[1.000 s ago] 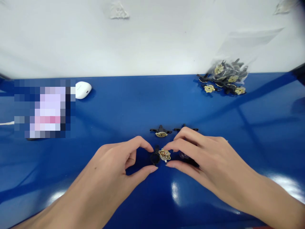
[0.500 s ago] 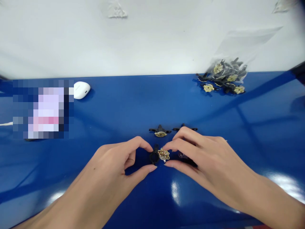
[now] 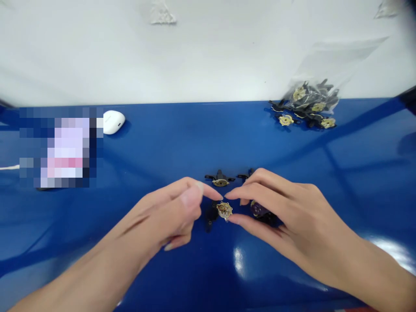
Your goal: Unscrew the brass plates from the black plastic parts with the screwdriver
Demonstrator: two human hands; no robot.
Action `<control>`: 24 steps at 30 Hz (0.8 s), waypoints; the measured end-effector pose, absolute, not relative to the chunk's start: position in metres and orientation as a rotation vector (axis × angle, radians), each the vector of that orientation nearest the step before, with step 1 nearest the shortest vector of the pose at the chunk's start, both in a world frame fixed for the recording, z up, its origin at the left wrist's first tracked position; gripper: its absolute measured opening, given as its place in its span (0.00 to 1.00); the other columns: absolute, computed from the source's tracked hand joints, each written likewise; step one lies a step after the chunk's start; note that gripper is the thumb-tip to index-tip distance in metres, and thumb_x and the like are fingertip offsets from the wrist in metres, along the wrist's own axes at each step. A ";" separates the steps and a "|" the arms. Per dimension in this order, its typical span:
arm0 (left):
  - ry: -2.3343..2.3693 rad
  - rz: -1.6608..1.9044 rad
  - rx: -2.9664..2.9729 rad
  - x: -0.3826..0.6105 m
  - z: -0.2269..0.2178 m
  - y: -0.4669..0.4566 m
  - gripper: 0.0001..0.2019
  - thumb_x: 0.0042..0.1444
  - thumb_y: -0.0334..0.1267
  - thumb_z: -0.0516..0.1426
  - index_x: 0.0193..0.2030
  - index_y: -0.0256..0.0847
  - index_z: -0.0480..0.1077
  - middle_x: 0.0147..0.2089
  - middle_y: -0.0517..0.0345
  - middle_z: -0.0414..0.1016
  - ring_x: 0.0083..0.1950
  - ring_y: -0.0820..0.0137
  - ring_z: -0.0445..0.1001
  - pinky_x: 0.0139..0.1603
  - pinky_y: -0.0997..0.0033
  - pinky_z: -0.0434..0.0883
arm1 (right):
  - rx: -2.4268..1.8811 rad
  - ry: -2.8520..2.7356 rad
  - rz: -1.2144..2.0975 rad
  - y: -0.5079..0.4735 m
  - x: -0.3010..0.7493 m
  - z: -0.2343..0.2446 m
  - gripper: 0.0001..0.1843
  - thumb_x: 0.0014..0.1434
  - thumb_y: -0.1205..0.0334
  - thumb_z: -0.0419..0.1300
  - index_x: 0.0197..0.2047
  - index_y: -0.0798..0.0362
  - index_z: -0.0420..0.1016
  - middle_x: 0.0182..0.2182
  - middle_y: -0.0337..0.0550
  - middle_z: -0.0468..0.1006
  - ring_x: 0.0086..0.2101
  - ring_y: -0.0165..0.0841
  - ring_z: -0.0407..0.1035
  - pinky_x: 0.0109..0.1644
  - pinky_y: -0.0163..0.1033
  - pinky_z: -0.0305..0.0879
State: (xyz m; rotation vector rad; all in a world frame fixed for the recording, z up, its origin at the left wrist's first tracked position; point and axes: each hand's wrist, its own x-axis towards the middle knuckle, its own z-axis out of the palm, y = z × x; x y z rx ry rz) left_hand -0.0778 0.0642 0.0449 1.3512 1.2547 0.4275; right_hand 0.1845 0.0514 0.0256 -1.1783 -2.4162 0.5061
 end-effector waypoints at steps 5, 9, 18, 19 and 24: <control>0.887 0.515 0.607 -0.086 0.046 0.061 0.33 0.77 0.66 0.51 0.61 0.45 0.87 0.47 0.43 0.80 0.45 0.61 0.79 0.46 0.62 0.84 | -1.131 -2.254 0.494 0.047 0.177 0.035 0.07 0.79 0.61 0.61 0.55 0.47 0.81 0.41 0.39 0.85 0.32 0.29 0.79 0.31 0.36 0.73; 0.709 0.572 0.493 -0.085 0.051 0.055 0.36 0.80 0.64 0.44 0.67 0.41 0.83 0.66 0.38 0.83 0.68 0.50 0.80 0.70 0.54 0.79 | -1.102 -2.202 0.454 0.044 0.173 0.038 0.07 0.77 0.63 0.63 0.53 0.47 0.83 0.39 0.40 0.87 0.34 0.31 0.82 0.34 0.37 0.79; 0.606 0.503 0.435 -0.069 0.043 0.043 0.31 0.81 0.63 0.46 0.71 0.48 0.80 0.72 0.46 0.79 0.81 0.50 0.69 0.82 0.46 0.66 | -1.174 -2.142 0.444 0.035 0.154 0.030 0.05 0.72 0.59 0.68 0.41 0.46 0.85 0.33 0.35 0.88 0.27 0.27 0.80 0.31 0.30 0.76; 0.599 0.487 0.450 -0.068 0.042 0.041 0.31 0.81 0.63 0.47 0.70 0.48 0.80 0.70 0.46 0.81 0.80 0.50 0.71 0.81 0.47 0.69 | -1.236 -2.049 0.503 0.033 0.150 0.029 0.07 0.70 0.57 0.69 0.38 0.46 0.82 0.29 0.32 0.86 0.24 0.26 0.77 0.28 0.30 0.73; 0.624 0.455 0.485 -0.067 0.038 0.039 0.31 0.81 0.64 0.46 0.67 0.48 0.81 0.64 0.46 0.84 0.75 0.50 0.76 0.78 0.45 0.72 | -1.191 -1.940 0.649 0.030 0.146 0.025 0.13 0.68 0.60 0.70 0.32 0.48 0.74 0.22 0.27 0.77 0.21 0.21 0.69 0.28 0.29 0.69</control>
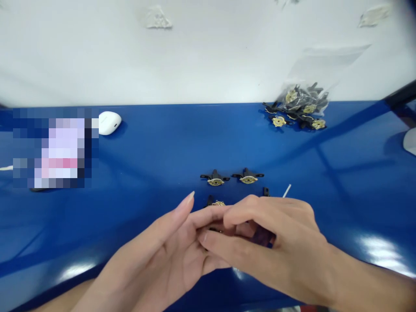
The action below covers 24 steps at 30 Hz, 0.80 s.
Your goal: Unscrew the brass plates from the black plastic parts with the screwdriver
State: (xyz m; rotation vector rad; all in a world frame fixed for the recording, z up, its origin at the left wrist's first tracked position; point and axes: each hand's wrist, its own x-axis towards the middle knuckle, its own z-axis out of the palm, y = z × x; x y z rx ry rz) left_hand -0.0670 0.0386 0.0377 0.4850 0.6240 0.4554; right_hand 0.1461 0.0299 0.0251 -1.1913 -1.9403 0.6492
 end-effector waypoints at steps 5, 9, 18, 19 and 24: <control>0.516 0.570 0.396 -0.066 0.039 0.044 0.31 0.85 0.51 0.42 0.67 0.36 0.82 0.67 0.40 0.84 0.71 0.50 0.79 0.75 0.50 0.74 | -1.024 -2.143 0.429 0.040 0.169 0.033 0.05 0.71 0.66 0.68 0.43 0.47 0.86 0.34 0.35 0.86 0.25 0.23 0.75 0.28 0.30 0.71; 0.523 0.598 0.419 -0.065 0.038 0.046 0.29 0.86 0.43 0.44 0.66 0.30 0.83 0.63 0.35 0.86 0.65 0.51 0.84 0.72 0.52 0.78 | -0.994 -2.183 0.319 0.044 0.176 0.036 0.05 0.70 0.68 0.69 0.46 0.50 0.86 0.38 0.40 0.83 0.26 0.23 0.74 0.28 0.33 0.72; 0.624 0.618 0.470 -0.068 0.038 0.049 0.19 0.83 0.35 0.53 0.60 0.36 0.88 0.60 0.46 0.90 0.60 0.61 0.89 0.67 0.66 0.83 | -0.991 -2.159 0.632 0.041 0.184 0.045 0.12 0.74 0.72 0.66 0.51 0.46 0.88 0.42 0.41 0.84 0.34 0.27 0.82 0.32 0.32 0.78; 0.625 0.606 0.477 -0.068 0.039 0.049 0.20 0.83 0.35 0.53 0.60 0.36 0.87 0.61 0.46 0.90 0.60 0.61 0.89 0.67 0.65 0.83 | -0.988 -2.125 0.651 0.040 0.186 0.046 0.12 0.73 0.73 0.67 0.50 0.47 0.88 0.43 0.41 0.84 0.34 0.27 0.81 0.31 0.32 0.78; 0.652 0.582 0.499 -0.068 0.040 0.050 0.20 0.82 0.37 0.53 0.58 0.33 0.87 0.55 0.40 0.91 0.58 0.56 0.90 0.65 0.62 0.83 | -1.013 -2.067 0.651 0.039 0.188 0.050 0.14 0.68 0.74 0.71 0.51 0.47 0.89 0.43 0.41 0.86 0.37 0.29 0.82 0.33 0.31 0.80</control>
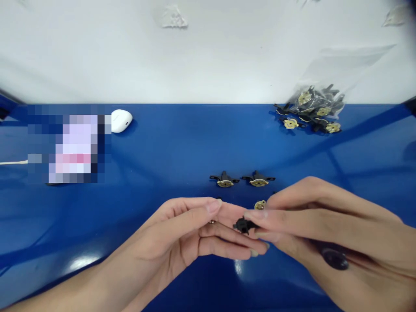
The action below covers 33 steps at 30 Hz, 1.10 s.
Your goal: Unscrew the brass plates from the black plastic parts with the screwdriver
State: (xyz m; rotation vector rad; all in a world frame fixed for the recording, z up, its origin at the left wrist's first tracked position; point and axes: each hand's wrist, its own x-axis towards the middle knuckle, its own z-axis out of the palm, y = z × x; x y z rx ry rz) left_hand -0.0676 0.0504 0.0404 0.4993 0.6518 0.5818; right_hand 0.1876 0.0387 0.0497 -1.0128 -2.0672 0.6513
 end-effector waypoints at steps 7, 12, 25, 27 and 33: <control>1.078 0.737 0.682 -0.081 0.047 0.064 0.18 0.78 0.46 0.59 0.40 0.41 0.87 0.32 0.57 0.73 0.33 0.70 0.71 0.34 0.75 0.76 | -1.082 -2.160 0.538 0.044 0.186 0.049 0.08 0.70 0.67 0.70 0.46 0.44 0.89 0.43 0.37 0.92 0.36 0.29 0.86 0.37 0.30 0.82; 1.229 0.645 0.861 -0.084 0.044 0.067 0.18 0.73 0.54 0.64 0.37 0.45 0.84 0.28 0.64 0.52 0.30 0.71 0.53 0.28 0.75 0.60 | -1.061 -2.283 0.649 0.042 0.183 0.035 0.14 0.72 0.71 0.64 0.46 0.45 0.89 0.41 0.35 0.92 0.33 0.28 0.85 0.30 0.31 0.74; 1.251 0.585 1.003 -0.086 0.039 0.067 0.16 0.70 0.56 0.66 0.38 0.49 0.86 0.29 0.64 0.50 0.30 0.70 0.48 0.26 0.74 0.54 | -1.077 -2.422 0.534 0.037 0.179 0.021 0.11 0.77 0.65 0.63 0.47 0.45 0.89 0.39 0.37 0.88 0.31 0.28 0.79 0.31 0.37 0.64; 1.242 0.572 0.991 -0.084 0.040 0.067 0.16 0.70 0.56 0.65 0.38 0.49 0.85 0.29 0.65 0.49 0.30 0.70 0.47 0.27 0.74 0.53 | -1.085 -2.412 0.514 0.037 0.180 0.021 0.09 0.76 0.62 0.65 0.48 0.45 0.89 0.40 0.36 0.87 0.31 0.29 0.79 0.29 0.39 0.61; 1.218 0.526 0.940 -0.084 0.045 0.065 0.16 0.71 0.57 0.65 0.38 0.49 0.84 0.30 0.65 0.48 0.32 0.69 0.46 0.28 0.72 0.53 | -1.067 -2.425 0.502 0.038 0.181 0.021 0.10 0.77 0.63 0.64 0.45 0.47 0.88 0.38 0.36 0.86 0.31 0.30 0.79 0.32 0.41 0.65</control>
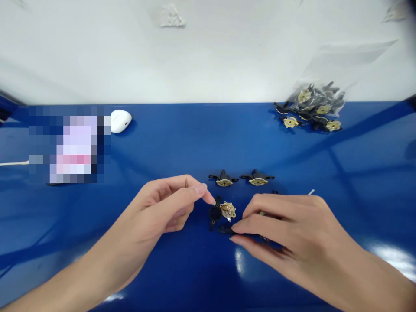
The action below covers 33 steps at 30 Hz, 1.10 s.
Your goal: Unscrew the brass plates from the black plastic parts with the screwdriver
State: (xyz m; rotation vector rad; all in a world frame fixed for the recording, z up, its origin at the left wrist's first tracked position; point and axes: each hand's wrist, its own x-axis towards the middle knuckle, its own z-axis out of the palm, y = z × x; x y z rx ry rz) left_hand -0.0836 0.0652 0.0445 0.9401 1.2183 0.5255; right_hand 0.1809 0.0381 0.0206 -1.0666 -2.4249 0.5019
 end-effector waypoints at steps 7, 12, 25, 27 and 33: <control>1.200 0.515 0.906 -0.082 0.045 0.067 0.16 0.72 0.54 0.66 0.36 0.48 0.83 0.30 0.65 0.48 0.31 0.68 0.44 0.28 0.70 0.50 | -1.019 -2.467 0.427 0.039 0.179 0.019 0.14 0.79 0.65 0.61 0.42 0.50 0.88 0.35 0.36 0.84 0.30 0.31 0.78 0.32 0.43 0.65; 1.204 0.518 0.913 -0.083 0.045 0.067 0.16 0.73 0.54 0.65 0.37 0.48 0.83 0.30 0.65 0.48 0.31 0.68 0.44 0.28 0.70 0.51 | -1.019 -2.477 0.401 0.039 0.179 0.019 0.13 0.78 0.65 0.61 0.43 0.49 0.87 0.35 0.35 0.84 0.30 0.31 0.77 0.33 0.44 0.65; 1.204 0.507 0.896 -0.081 0.045 0.065 0.17 0.72 0.55 0.65 0.37 0.47 0.83 0.30 0.65 0.48 0.31 0.68 0.44 0.29 0.68 0.49 | -1.001 -2.501 0.349 0.041 0.177 0.020 0.16 0.80 0.63 0.59 0.43 0.49 0.87 0.33 0.35 0.82 0.30 0.32 0.76 0.33 0.44 0.66; 1.208 0.510 0.902 -0.081 0.045 0.066 0.17 0.72 0.55 0.65 0.37 0.47 0.83 0.30 0.65 0.48 0.31 0.68 0.44 0.29 0.68 0.49 | -0.999 -2.510 0.336 0.042 0.176 0.020 0.17 0.80 0.64 0.59 0.41 0.50 0.87 0.32 0.36 0.82 0.30 0.32 0.76 0.32 0.44 0.66; 1.191 0.514 0.892 -0.081 0.045 0.066 0.16 0.72 0.54 0.65 0.36 0.48 0.82 0.30 0.65 0.48 0.31 0.68 0.43 0.28 0.68 0.48 | -1.013 -2.500 0.323 0.041 0.176 0.019 0.15 0.79 0.64 0.60 0.41 0.50 0.87 0.33 0.35 0.83 0.30 0.32 0.77 0.34 0.44 0.66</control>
